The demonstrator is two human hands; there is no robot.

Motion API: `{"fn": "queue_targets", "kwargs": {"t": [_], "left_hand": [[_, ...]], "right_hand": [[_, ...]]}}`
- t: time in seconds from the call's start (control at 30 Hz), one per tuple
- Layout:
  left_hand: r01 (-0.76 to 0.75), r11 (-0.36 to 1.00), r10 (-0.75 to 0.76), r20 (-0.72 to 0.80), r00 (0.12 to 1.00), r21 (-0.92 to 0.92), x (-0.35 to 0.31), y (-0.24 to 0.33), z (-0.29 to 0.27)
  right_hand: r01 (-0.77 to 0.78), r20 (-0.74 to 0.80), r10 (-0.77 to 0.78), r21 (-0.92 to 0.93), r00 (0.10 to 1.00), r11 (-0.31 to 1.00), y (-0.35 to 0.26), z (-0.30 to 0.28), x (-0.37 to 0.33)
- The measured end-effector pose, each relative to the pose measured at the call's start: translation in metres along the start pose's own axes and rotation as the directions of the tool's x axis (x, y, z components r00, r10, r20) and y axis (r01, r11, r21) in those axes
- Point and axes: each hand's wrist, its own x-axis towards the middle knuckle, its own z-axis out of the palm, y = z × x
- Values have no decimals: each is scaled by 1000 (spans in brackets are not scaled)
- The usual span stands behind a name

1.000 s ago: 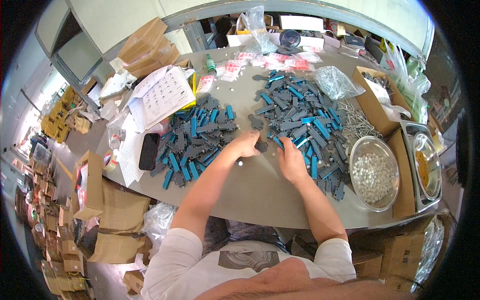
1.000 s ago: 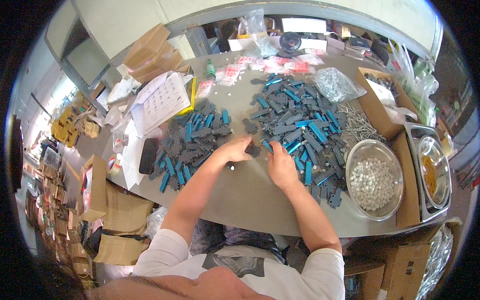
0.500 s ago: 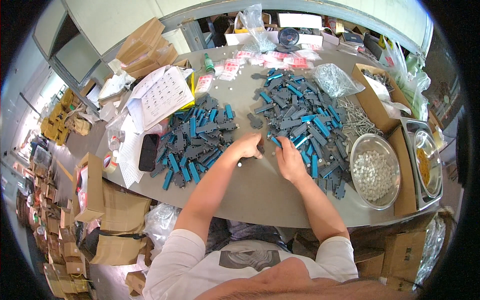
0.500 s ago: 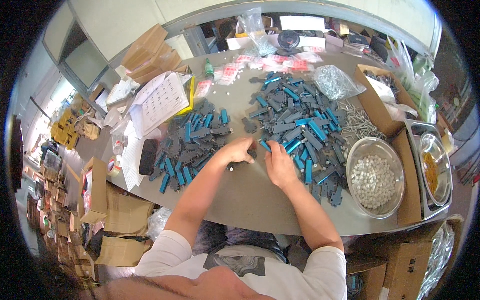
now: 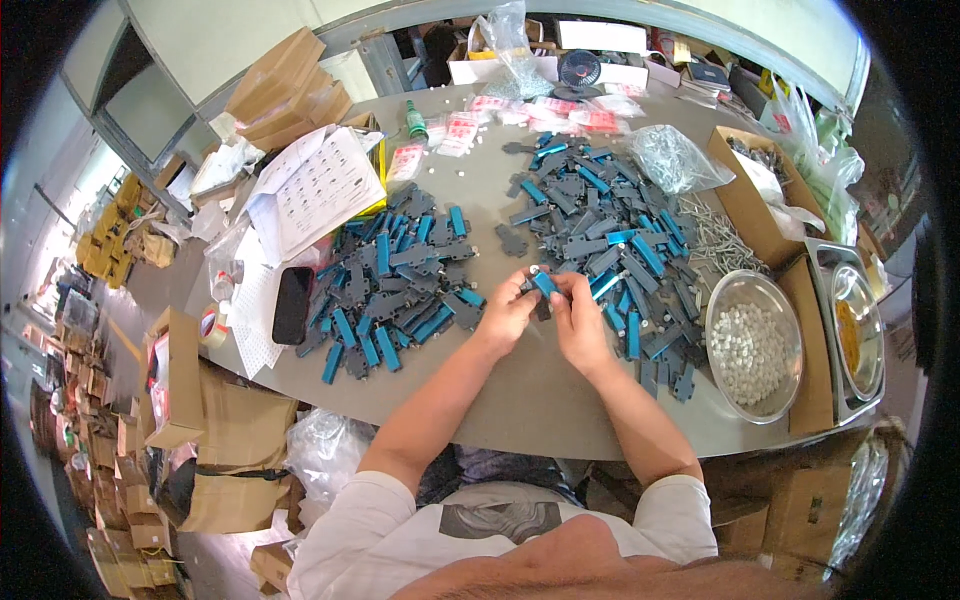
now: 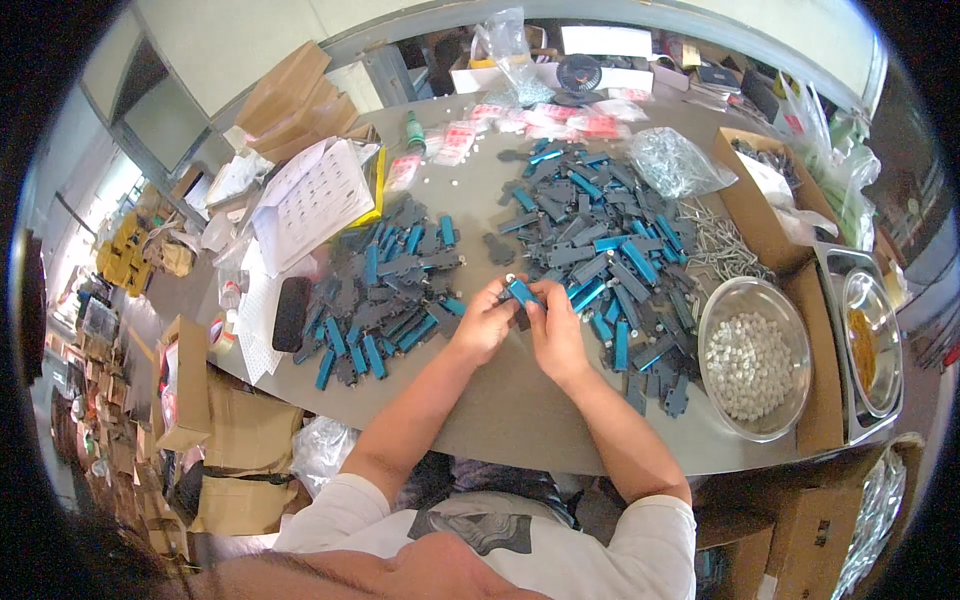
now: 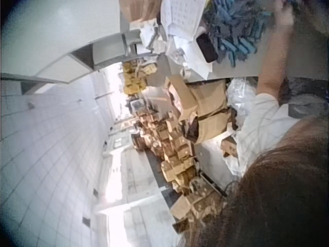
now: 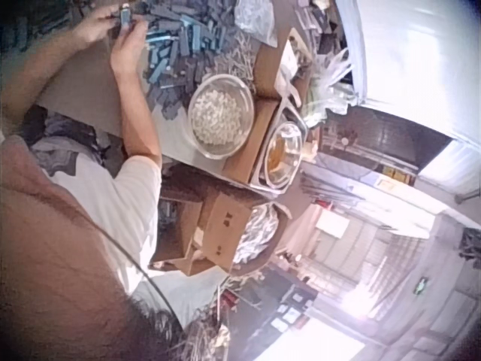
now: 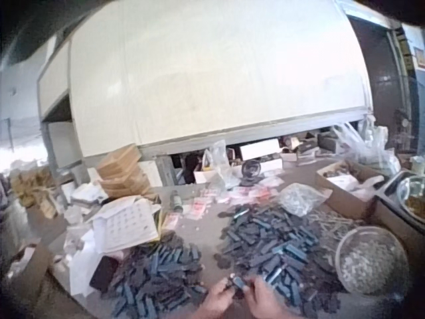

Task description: The person sits at a table in a warehouse and assembles small blue and grey plastic components by hand. They pick up a grey base piece, insert a blue piece into it, and place the finished unit on a growing pile. The process is repeated continuously with various small parts from the table.

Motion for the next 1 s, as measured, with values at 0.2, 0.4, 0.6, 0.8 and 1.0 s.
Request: {"fn": "queue_targets", "kwargs": {"t": [0.2, 0.4, 0.6, 0.8, 1.0], "left_hand": [[-119, 990, 131, 177, 975, -77, -4, -4, 6], [-153, 966, 197, 208, 958, -209, -9, -3, 10], [-149, 952, 196, 161, 967, -268, -6, -10, 8], [-201, 891, 232, 27, 972, -407, 3, -7, -2], [-126, 867, 163, 35, 986, -482, -4, 5, 7]], "right_hand": [[87, -100, -110, -217, 989, 972, 2, 6, -3], [2, -39, -8, -159, 999, 987, -3, -2, -1], [-213, -37, 212, -26, 977, 977, -3, 4, -3], [-104, 194, 159, -267, 968, 958, -19, -6, 1], [-136, 177, 142, -45, 974, 990, -9, -5, -1]]}}
